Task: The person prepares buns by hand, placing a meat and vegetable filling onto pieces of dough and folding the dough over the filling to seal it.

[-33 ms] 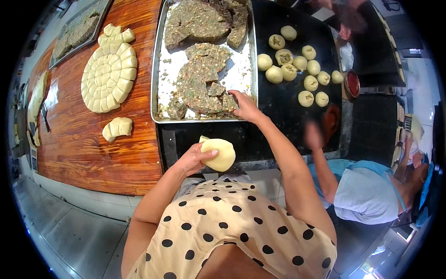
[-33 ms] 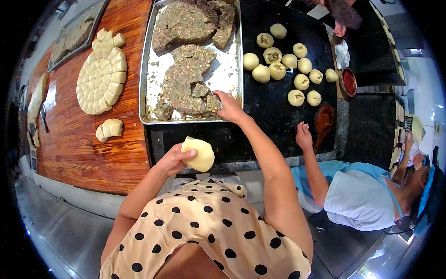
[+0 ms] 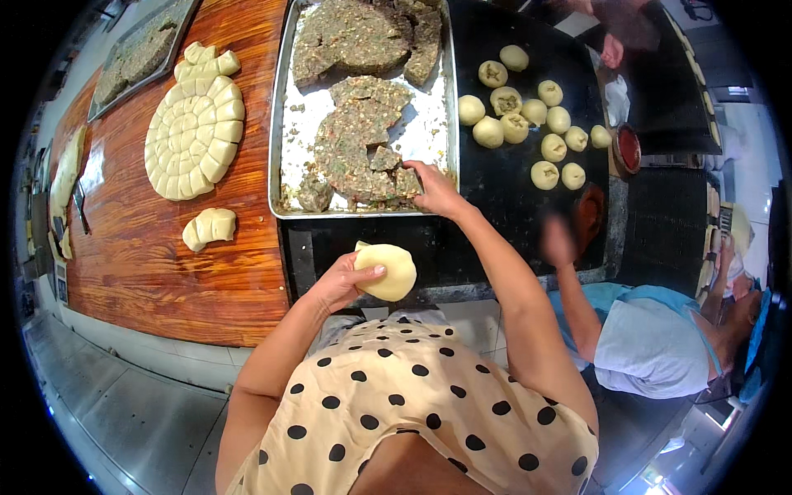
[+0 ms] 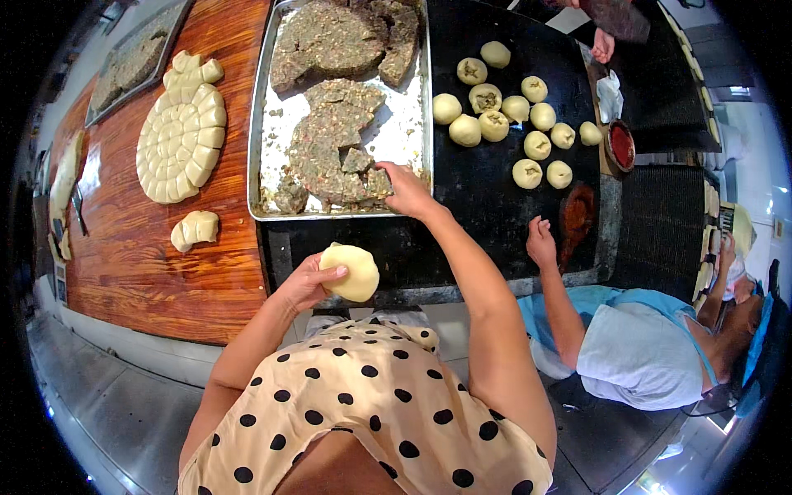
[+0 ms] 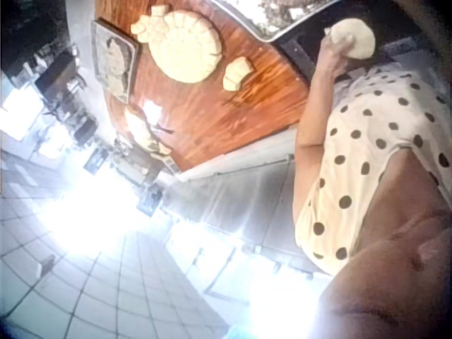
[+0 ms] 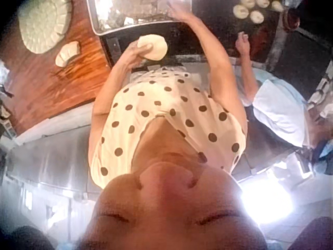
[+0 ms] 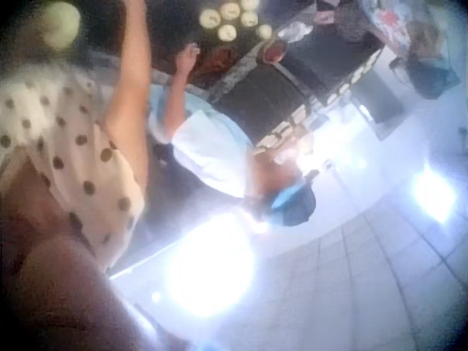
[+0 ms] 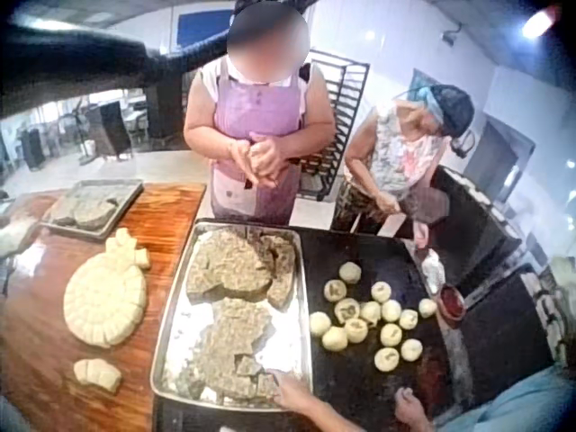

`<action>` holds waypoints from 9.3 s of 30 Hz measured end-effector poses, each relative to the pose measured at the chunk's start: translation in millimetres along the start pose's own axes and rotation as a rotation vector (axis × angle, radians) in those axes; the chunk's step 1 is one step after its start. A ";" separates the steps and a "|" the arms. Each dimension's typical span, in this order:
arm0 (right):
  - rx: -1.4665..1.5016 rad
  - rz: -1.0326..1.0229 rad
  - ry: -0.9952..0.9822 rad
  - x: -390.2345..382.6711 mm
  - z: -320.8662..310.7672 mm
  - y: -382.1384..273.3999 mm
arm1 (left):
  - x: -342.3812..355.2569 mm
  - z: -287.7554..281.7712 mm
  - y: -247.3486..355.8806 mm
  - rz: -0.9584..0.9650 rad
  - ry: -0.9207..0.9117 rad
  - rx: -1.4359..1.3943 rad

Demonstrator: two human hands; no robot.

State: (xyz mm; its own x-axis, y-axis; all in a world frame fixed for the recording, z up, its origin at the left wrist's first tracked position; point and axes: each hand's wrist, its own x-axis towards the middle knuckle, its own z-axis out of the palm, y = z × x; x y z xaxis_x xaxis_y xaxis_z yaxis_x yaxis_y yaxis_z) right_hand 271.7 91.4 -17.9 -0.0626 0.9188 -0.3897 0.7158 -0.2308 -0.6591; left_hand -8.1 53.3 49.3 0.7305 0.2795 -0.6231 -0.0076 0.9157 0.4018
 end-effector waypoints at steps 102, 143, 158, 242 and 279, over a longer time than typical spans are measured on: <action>1.095 -0.188 0.912 -58.0 -7.5 -202.5 | 14.3 103.9 95.0 0.767 0.185 0.135; 0.601 -0.204 1.236 -89.1 6.0 -189.1 | 40.8 82.4 78.1 0.621 -0.070 0.161; 1.000 -0.129 1.134 -100.2 -14.8 -164.5 | 21.1 126.0 98.8 0.483 0.195 0.797; 0.469 -0.490 0.849 -174.7 -34.3 -161.2 | -23.6 146.3 72.9 0.362 -0.152 0.274; 0.158 -0.689 1.009 -214.8 -60.1 -153.0 | -39.6 184.9 65.3 0.322 -0.244 0.722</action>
State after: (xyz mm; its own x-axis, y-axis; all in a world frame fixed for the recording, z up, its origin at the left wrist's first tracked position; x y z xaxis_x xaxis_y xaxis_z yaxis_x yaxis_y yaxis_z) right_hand 217.5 -51.4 205.4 0.2218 0.6840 0.6950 0.6492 0.4282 -0.6286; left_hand 88.8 48.6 224.3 0.8959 0.3500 -0.2736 0.1374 0.3673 0.9199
